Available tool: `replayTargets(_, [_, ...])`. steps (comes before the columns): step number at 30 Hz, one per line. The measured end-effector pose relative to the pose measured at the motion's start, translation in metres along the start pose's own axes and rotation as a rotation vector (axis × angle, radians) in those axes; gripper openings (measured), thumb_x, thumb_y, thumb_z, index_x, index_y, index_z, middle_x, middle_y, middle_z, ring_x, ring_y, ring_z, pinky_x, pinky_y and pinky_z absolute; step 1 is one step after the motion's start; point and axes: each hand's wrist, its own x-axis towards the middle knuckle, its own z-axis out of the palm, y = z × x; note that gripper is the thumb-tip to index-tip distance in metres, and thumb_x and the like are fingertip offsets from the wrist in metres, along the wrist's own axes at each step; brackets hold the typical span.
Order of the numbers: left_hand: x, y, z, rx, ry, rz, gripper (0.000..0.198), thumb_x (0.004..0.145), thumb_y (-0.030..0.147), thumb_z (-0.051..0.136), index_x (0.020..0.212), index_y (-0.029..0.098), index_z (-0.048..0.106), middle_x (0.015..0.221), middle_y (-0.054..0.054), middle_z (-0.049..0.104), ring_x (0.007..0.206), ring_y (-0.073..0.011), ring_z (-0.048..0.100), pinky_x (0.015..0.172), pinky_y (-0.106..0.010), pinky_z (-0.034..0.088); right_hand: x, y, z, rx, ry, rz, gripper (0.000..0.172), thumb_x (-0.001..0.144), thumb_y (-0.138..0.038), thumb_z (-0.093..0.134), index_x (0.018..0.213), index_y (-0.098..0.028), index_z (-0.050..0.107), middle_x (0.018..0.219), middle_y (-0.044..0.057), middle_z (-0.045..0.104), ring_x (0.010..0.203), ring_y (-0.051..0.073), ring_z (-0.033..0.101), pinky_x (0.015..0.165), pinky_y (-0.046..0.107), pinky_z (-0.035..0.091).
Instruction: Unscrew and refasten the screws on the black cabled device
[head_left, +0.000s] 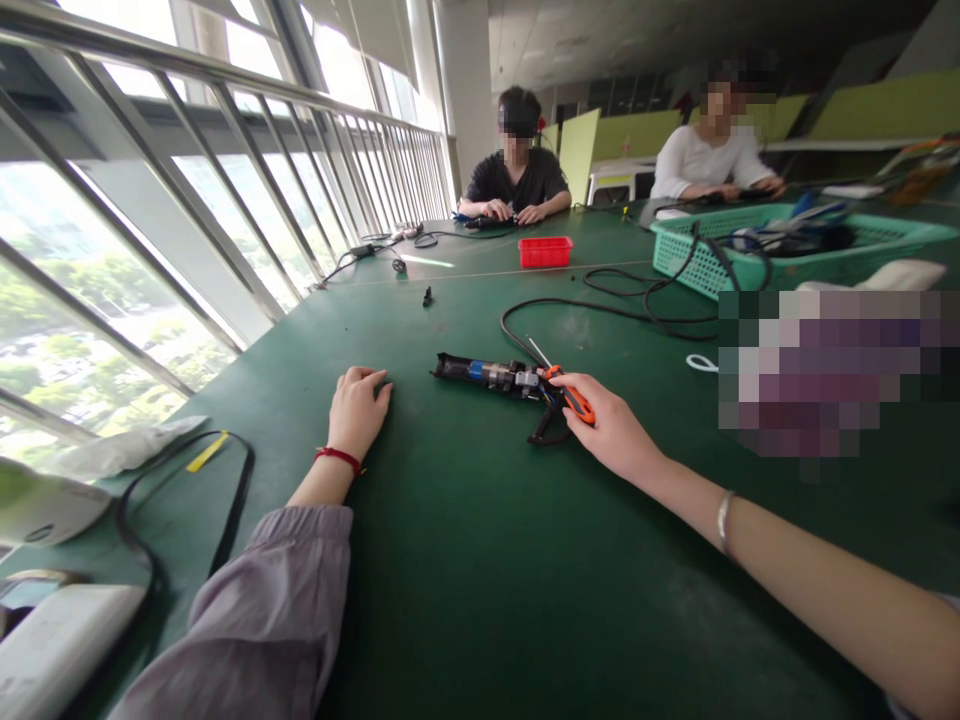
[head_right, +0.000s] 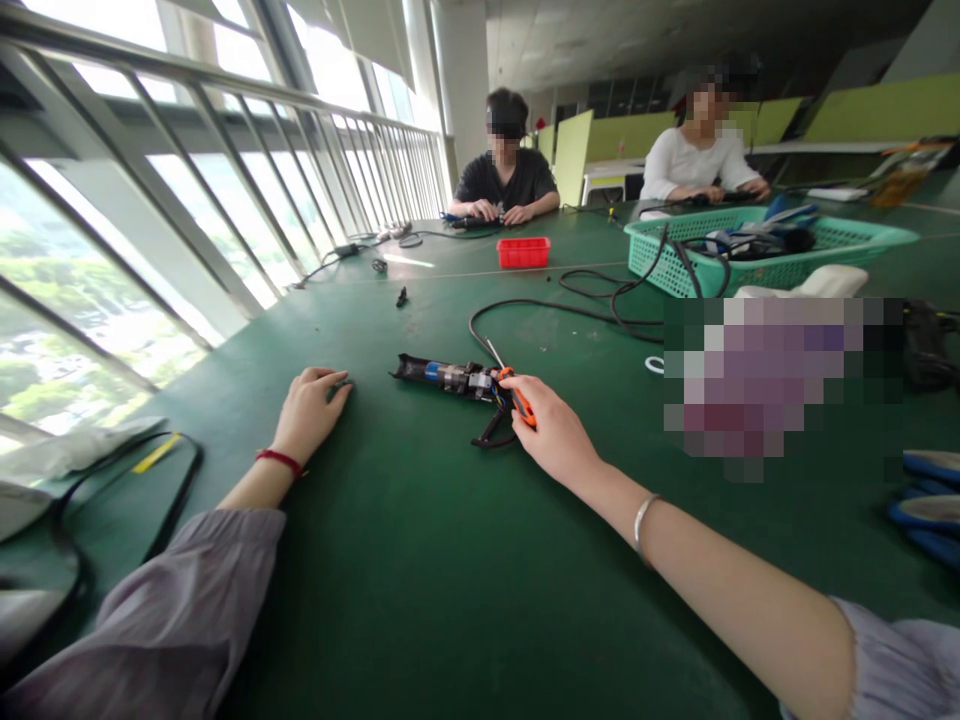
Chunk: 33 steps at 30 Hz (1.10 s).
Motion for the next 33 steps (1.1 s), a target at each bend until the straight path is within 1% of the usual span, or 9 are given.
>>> replayTargets(4, [-0.001,0.003,-0.002,-0.028,-0.015,0.051,0.034,0.083,0.024,0.041,0.1,0.017,0.07,0.1,-0.01,0.062,0.095,-0.0244,0.054,0.089,-0.037,0.047,0.0,-0.001,0.0,-0.004,-0.003,0.011,0.037,0.078,-0.012,0.046,0.112,-0.022,0.053,0.117,0.007,0.06,0.102,0.022,0.06,0.09,0.038,0.047])
replayTargets(10, [-0.002,0.012,-0.007,-0.005,-0.026,0.046,0.032,0.083,0.022,0.041,0.093,0.02,0.071,0.098,-0.009,0.063,0.093,-0.023,0.057,0.083,-0.035,0.049,0.0,-0.001,-0.001,-0.005,-0.002,0.008,0.037,0.077,-0.011,0.046,0.111,-0.023,0.053,0.117,0.007,0.06,0.102,0.023,0.06,0.089,0.039,0.047])
replayTargets(15, [-0.003,0.018,-0.013,-0.004,-0.052,0.0,0.031,0.083,0.021,0.042,0.097,0.019,0.07,0.103,-0.008,0.062,0.091,-0.0222,0.06,0.078,-0.031,0.049,0.0,-0.004,-0.002,0.024,-0.01,0.038,0.036,0.078,-0.013,0.046,0.112,-0.021,0.053,0.117,0.008,0.06,0.101,0.022,0.06,0.09,0.038,0.046])
replayTargets(19, [-0.003,0.019,-0.015,-0.06,-0.029,-0.047,0.027,0.079,0.019,0.046,0.095,0.02,0.068,0.1,-0.006,0.064,0.087,-0.0201,0.062,0.076,-0.029,0.049,0.001,-0.004,-0.002,0.049,0.044,0.065,0.034,0.078,-0.015,0.046,0.111,-0.02,0.053,0.113,0.009,0.061,0.099,0.022,0.061,0.09,0.039,0.045])
replayTargets(22, [-0.003,0.019,-0.014,-0.098,-0.021,-0.068,0.025,0.077,0.018,0.048,0.093,0.02,0.068,0.097,-0.005,0.065,0.082,-0.0191,0.062,0.077,-0.029,0.049,0.001,-0.004,-0.002,0.031,0.073,0.089,0.032,0.078,-0.017,0.047,0.11,-0.02,0.053,0.108,0.009,0.063,0.096,0.023,0.061,0.088,0.039,0.046])
replayTargets(25, [-0.003,0.018,-0.015,-0.116,-0.02,-0.075,0.024,0.077,0.019,0.049,0.09,0.02,0.068,0.096,-0.004,0.066,0.078,-0.0185,0.063,0.077,-0.03,0.049,0.001,-0.004,-0.002,0.024,0.052,0.104,0.032,0.079,-0.019,0.047,0.111,-0.021,0.053,0.102,0.008,0.064,0.09,0.022,0.062,0.083,0.038,0.048])
replayTargets(27, [-0.004,0.018,-0.016,-0.13,-0.004,-0.067,0.022,0.077,0.02,0.05,0.089,0.02,0.068,0.094,-0.003,0.066,0.076,-0.018,0.063,0.075,-0.029,0.049,0.001,-0.004,-0.002,0.023,0.032,0.105,0.032,0.079,-0.02,0.047,0.111,-0.021,0.053,0.099,0.008,0.064,0.089,0.022,0.062,0.082,0.038,0.048])
replayTargets(30, [-0.005,0.025,-0.016,-0.172,0.056,-0.027,0.02,0.079,0.022,0.049,0.089,0.021,0.067,0.093,-0.002,0.065,0.074,-0.0161,0.063,0.073,-0.027,0.05,0.002,-0.004,-0.002,0.02,0.017,0.092,0.032,0.08,-0.02,0.047,0.111,-0.021,0.053,0.099,0.008,0.064,0.088,0.022,0.062,0.081,0.037,0.048])
replayTargets(33, [-0.009,0.045,-0.015,-0.271,0.153,0.041,0.02,0.083,0.024,0.047,0.092,0.02,0.065,0.093,-0.002,0.062,0.076,-0.0146,0.062,0.073,-0.025,0.05,0.002,-0.003,-0.002,0.029,0.017,0.072,0.033,0.079,-0.018,0.047,0.111,-0.023,0.053,0.103,0.007,0.064,0.088,0.021,0.062,0.081,0.037,0.048])
